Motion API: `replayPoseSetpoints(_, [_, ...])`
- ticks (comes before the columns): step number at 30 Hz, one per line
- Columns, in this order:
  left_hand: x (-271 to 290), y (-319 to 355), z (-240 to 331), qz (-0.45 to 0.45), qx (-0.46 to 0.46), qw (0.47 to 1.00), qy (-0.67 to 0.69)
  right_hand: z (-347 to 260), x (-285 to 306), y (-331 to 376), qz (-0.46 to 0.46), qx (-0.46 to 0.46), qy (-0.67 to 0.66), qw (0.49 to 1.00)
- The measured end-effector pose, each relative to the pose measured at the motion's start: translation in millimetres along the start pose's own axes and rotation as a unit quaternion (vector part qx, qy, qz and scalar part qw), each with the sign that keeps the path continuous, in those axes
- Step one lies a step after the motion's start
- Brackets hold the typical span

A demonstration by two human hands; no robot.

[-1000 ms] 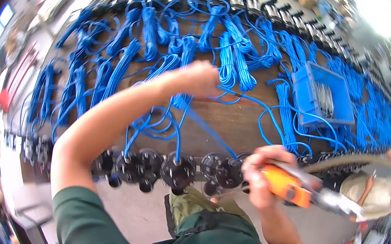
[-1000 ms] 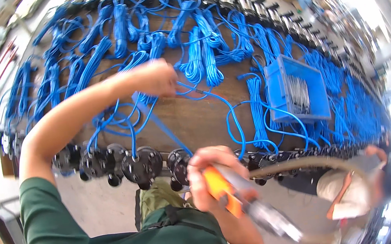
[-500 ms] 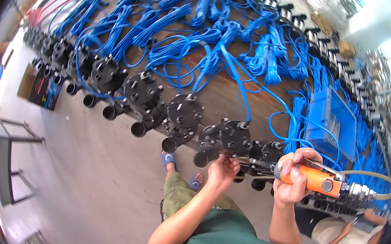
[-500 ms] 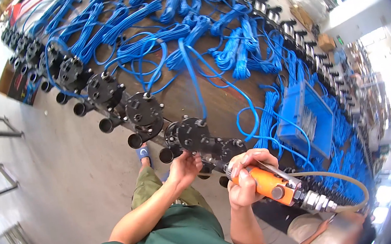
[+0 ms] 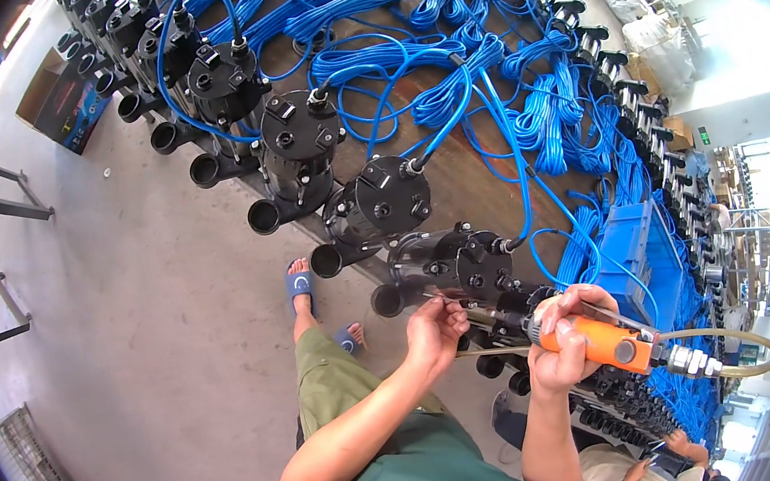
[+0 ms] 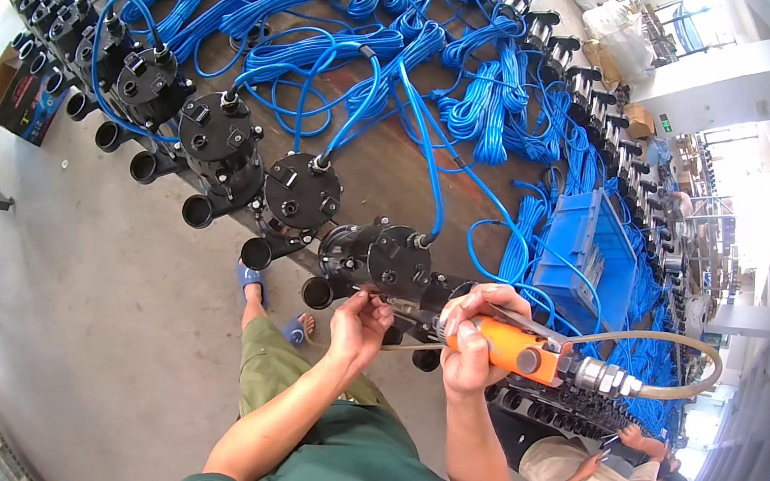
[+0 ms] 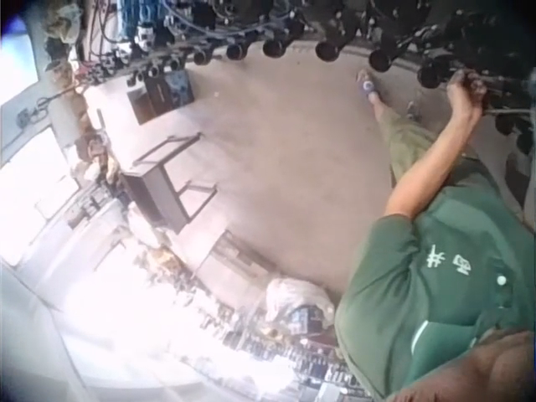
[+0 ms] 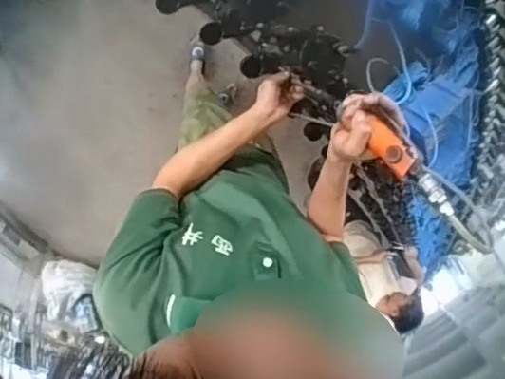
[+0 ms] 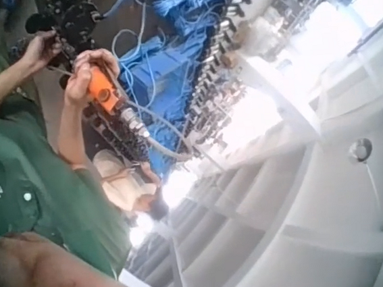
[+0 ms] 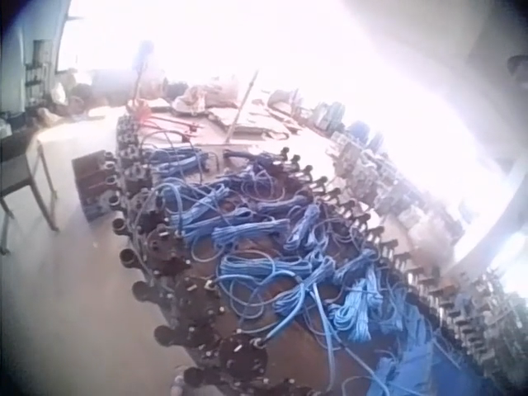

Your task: The person assembles water pumps by placing a black component onto the pump body and securing it using an air-powered screwdriver.

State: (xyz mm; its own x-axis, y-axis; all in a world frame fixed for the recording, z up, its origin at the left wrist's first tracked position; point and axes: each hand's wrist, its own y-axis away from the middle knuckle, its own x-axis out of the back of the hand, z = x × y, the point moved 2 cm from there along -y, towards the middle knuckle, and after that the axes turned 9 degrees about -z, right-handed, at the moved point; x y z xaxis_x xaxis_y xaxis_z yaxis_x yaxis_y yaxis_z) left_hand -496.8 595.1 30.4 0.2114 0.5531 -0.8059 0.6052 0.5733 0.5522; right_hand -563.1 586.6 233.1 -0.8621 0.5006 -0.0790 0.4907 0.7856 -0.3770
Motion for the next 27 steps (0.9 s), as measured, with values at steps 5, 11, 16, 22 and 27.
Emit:
replayPoseSetpoints(5, [3.5,-3.4,-0.4,0.004,-0.004,1.000,-0.005,25.2,0.2,-0.4,-0.089,0.004,-0.041,0.995])
replayPoseSetpoints(11, [1.9,8.7,11.2,0.046,0.051,0.976,-0.208,34.8,2.0,4.1,-0.115,-0.030,-0.025,0.993])
replayPoseSetpoints(16, [-14.6,36.4,48.7,0.080,-0.203,0.659,-0.720,30.6,0.0,-2.3,-0.185,-0.011,-0.006,0.983])
replayPoseSetpoints(22, [-42.9,1.4,68.2,-0.099,-0.366,0.435,-0.817,30.9,-2.6,0.1,-0.159,-0.060,-0.033,0.985])
replayPoseSetpoints(27, [-41.8,-12.8,76.7,-0.141,-0.322,0.485,-0.801,34.1,0.2,0.3,-0.164,-0.046,-0.037,0.985])
